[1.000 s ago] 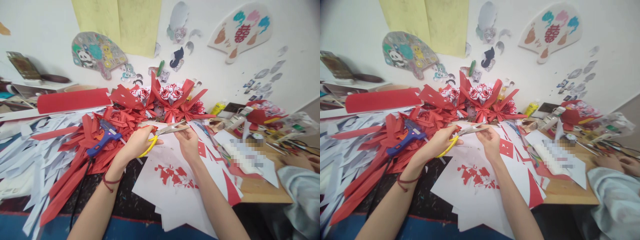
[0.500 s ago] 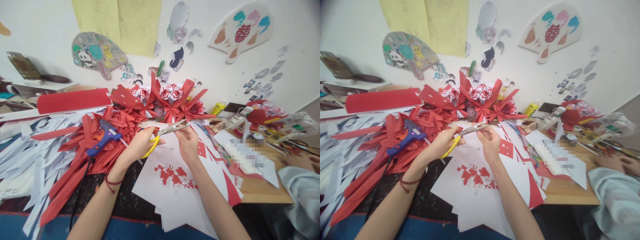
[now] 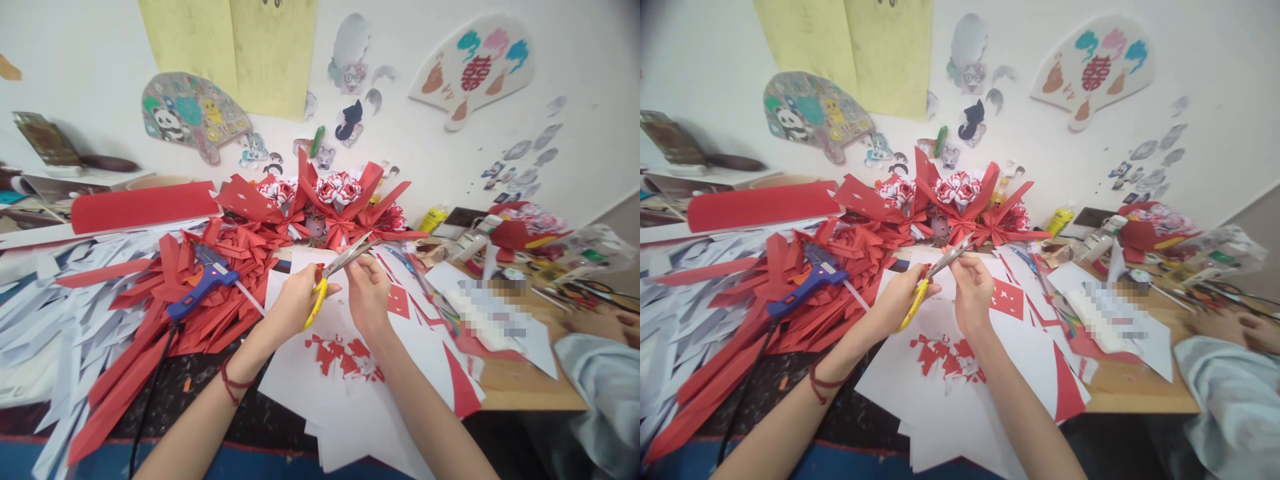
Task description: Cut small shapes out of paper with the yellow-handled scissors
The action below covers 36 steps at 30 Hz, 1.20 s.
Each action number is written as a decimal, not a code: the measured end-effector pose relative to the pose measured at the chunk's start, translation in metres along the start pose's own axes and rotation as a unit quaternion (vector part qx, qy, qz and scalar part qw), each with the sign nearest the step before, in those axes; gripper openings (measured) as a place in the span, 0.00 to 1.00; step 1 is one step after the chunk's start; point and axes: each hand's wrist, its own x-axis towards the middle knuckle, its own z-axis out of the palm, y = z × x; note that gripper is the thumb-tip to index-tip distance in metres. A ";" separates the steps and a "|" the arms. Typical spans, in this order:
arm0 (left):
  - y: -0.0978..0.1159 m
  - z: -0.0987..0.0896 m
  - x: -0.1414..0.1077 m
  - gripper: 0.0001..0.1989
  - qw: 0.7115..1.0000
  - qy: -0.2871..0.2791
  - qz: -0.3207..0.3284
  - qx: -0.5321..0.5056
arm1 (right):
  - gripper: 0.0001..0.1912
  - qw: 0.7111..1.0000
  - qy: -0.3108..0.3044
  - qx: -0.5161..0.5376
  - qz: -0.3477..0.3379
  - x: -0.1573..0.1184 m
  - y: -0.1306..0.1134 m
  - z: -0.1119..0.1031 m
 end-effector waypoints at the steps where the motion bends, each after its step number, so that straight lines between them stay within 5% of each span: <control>1: 0.001 0.001 -0.001 0.17 1.000 0.003 -0.002 -0.004 | 0.06 1.000 0.002 -0.002 0.001 0.000 0.000 0.001; 14: 0.010 0.011 -0.005 0.15 1.000 0.021 0.000 -0.018 | 0.05 1.000 -0.001 0.012 0.022 -0.001 0.001 0.001; 18: 0.012 0.005 -0.004 0.16 0.998 0.020 -0.022 -0.054 | 0.05 1.000 0.010 0.009 0.019 0.000 0.001 -0.003; 26: 0.009 -0.014 -0.001 0.15 0.971 0.143 -0.043 -0.186 | 0.03 0.997 -0.041 -0.054 0.042 -0.001 0.000 -0.005; 36: 0.016 -0.019 -0.002 0.11 0.951 0.132 -0.015 -0.278 | 0.07 0.990 -0.051 -0.123 0.049 -0.003 0.008 -0.007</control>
